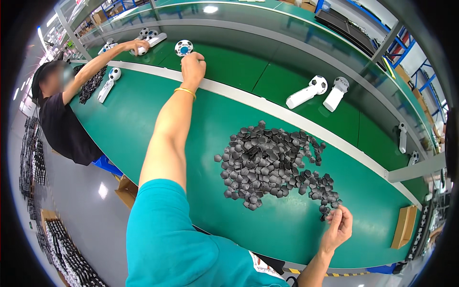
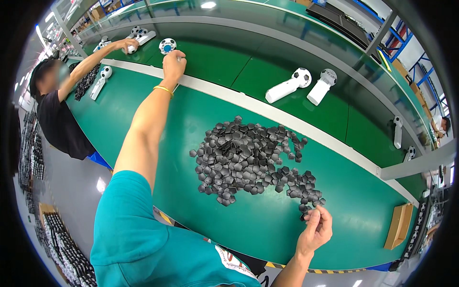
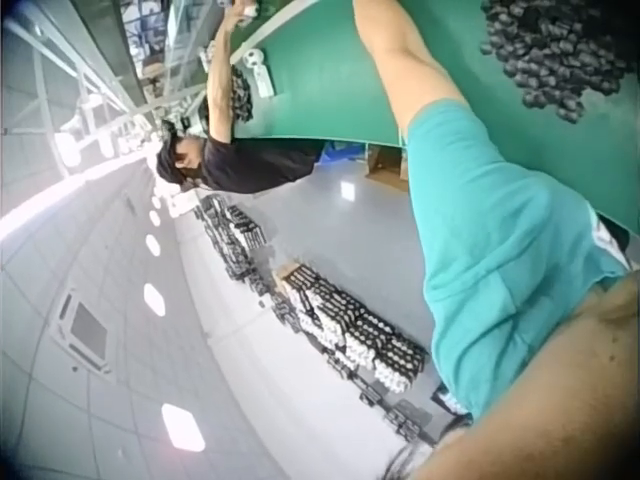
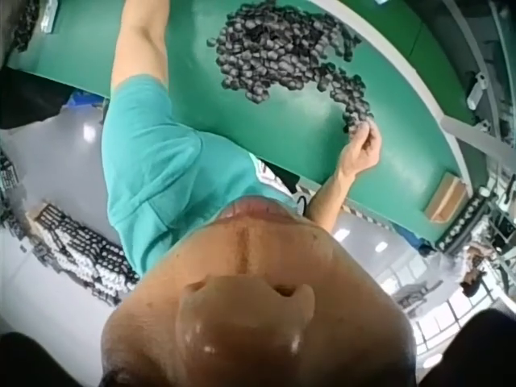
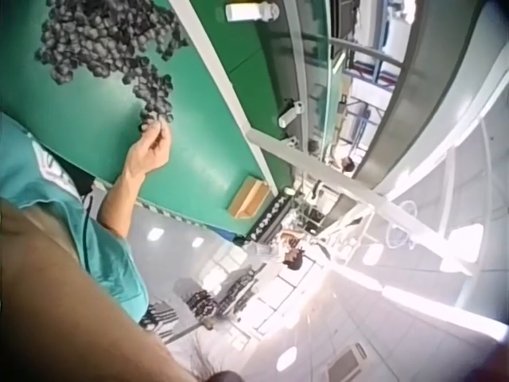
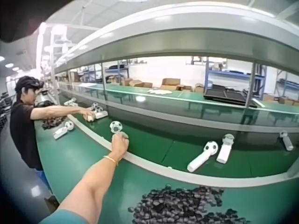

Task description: Assemble a toy ball by inserting black components into a white sphere cage.

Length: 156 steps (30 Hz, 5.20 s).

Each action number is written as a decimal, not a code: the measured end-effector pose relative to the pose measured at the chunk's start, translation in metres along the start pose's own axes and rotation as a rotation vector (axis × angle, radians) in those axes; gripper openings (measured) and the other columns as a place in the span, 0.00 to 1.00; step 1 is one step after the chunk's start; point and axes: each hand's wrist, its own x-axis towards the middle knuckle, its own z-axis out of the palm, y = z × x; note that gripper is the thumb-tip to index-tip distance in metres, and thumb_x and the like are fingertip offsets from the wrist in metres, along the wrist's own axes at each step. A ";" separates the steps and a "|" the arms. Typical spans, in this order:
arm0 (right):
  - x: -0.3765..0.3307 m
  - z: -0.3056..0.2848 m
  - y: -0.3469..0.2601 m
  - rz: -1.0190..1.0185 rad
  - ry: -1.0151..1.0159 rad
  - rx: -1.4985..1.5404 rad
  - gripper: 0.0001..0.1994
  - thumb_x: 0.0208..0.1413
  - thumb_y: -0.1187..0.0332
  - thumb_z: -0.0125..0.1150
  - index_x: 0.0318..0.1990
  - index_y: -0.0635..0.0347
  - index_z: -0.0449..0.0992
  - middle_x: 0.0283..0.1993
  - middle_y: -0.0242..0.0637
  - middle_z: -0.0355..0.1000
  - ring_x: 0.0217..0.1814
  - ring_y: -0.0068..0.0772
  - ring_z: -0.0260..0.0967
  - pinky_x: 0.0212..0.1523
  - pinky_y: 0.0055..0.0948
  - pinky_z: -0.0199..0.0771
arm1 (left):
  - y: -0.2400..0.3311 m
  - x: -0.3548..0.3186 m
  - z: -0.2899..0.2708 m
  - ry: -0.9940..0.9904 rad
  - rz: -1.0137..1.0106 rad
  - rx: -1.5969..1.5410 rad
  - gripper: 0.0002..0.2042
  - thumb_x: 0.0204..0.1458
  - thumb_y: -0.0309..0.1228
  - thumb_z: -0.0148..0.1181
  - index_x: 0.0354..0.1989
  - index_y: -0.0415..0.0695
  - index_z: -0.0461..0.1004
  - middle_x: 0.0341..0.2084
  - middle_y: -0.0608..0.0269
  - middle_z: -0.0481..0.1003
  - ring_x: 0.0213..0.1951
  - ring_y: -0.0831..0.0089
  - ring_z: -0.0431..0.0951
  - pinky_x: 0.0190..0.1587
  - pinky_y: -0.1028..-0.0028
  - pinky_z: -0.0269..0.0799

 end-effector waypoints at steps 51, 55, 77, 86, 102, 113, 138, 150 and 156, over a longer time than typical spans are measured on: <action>0.020 0.024 0.000 -0.205 -0.482 -0.011 0.13 0.50 0.71 0.64 0.44 0.59 0.76 0.40 0.39 0.72 0.35 0.29 0.72 0.36 0.26 0.73 | 0.222 -0.350 -0.140 -0.842 -0.511 -1.523 0.30 0.51 0.26 0.58 0.61 0.36 0.51 0.42 0.51 0.72 0.42 0.69 0.77 0.36 0.69 0.80; 0.036 0.035 0.017 -0.359 -0.450 -0.240 0.08 0.51 0.72 0.61 0.40 0.61 0.76 0.35 0.40 0.72 0.36 0.38 0.72 0.36 0.33 0.72 | 0.214 -0.348 -0.138 -0.829 -0.464 -1.493 0.32 0.51 0.27 0.58 0.62 0.37 0.49 0.40 0.51 0.73 0.40 0.67 0.78 0.31 0.67 0.82; 0.038 0.032 -0.020 -0.080 -0.717 -0.263 0.06 0.53 0.71 0.62 0.33 0.64 0.73 0.27 0.36 0.72 0.29 0.26 0.70 0.31 0.25 0.70 | 0.207 -0.352 -0.128 -0.779 -0.462 -1.630 0.21 0.61 0.33 0.48 0.58 0.42 0.51 0.42 0.48 0.73 0.38 0.66 0.79 0.30 0.68 0.81; -0.036 0.036 -0.046 0.172 -0.623 0.533 0.06 0.56 0.71 0.62 0.34 0.63 0.72 0.29 0.26 0.70 0.29 0.12 0.64 0.29 0.13 0.65 | 0.211 -0.360 -0.118 -0.708 -0.339 -1.519 0.17 0.57 0.30 0.54 0.53 0.39 0.61 0.42 0.58 0.73 0.40 0.76 0.75 0.41 0.75 0.73; -0.032 0.032 -0.037 0.201 -0.796 0.365 0.08 0.53 0.73 0.63 0.35 0.62 0.68 0.30 0.27 0.69 0.29 0.12 0.63 0.29 0.14 0.65 | 0.214 -0.372 -0.123 -0.676 -0.266 -1.332 0.18 0.56 0.30 0.56 0.52 0.39 0.61 0.40 0.61 0.71 0.40 0.78 0.72 0.43 0.77 0.69; -0.019 0.006 -0.003 0.090 -0.557 0.357 0.06 0.52 0.72 0.64 0.35 0.61 0.73 0.31 0.27 0.70 0.30 0.15 0.65 0.31 0.17 0.66 | 0.237 -0.365 -0.127 -0.800 -0.445 -1.527 0.20 0.57 0.33 0.55 0.52 0.35 0.60 0.38 0.56 0.72 0.34 0.71 0.77 0.30 0.73 0.80; 0.045 0.043 0.023 -0.868 -0.359 -0.776 0.05 0.43 0.74 0.63 0.29 0.61 0.73 0.29 0.35 0.69 0.35 0.36 0.67 0.32 0.32 0.72 | 0.216 -0.357 -0.125 -0.720 -0.530 -1.503 0.16 0.59 0.35 0.52 0.48 0.36 0.63 0.33 0.54 0.74 0.30 0.70 0.79 0.27 0.70 0.80; 0.052 0.055 0.002 -0.962 -0.539 -1.004 0.06 0.36 0.77 0.60 0.26 0.62 0.72 0.27 0.38 0.69 0.34 0.36 0.70 0.29 0.33 0.73 | 0.210 -0.358 -0.124 -0.734 -0.543 -1.506 0.21 0.60 0.36 0.50 0.57 0.41 0.54 0.37 0.54 0.73 0.35 0.68 0.78 0.26 0.68 0.81; 0.051 0.051 -0.003 -0.910 -0.529 -0.891 0.06 0.41 0.76 0.61 0.29 0.62 0.74 0.28 0.41 0.72 0.32 0.34 0.72 0.28 0.31 0.73 | 0.213 -0.356 -0.127 -0.686 -0.606 -1.560 0.16 0.60 0.36 0.51 0.51 0.40 0.60 0.35 0.56 0.74 0.34 0.70 0.79 0.27 0.68 0.81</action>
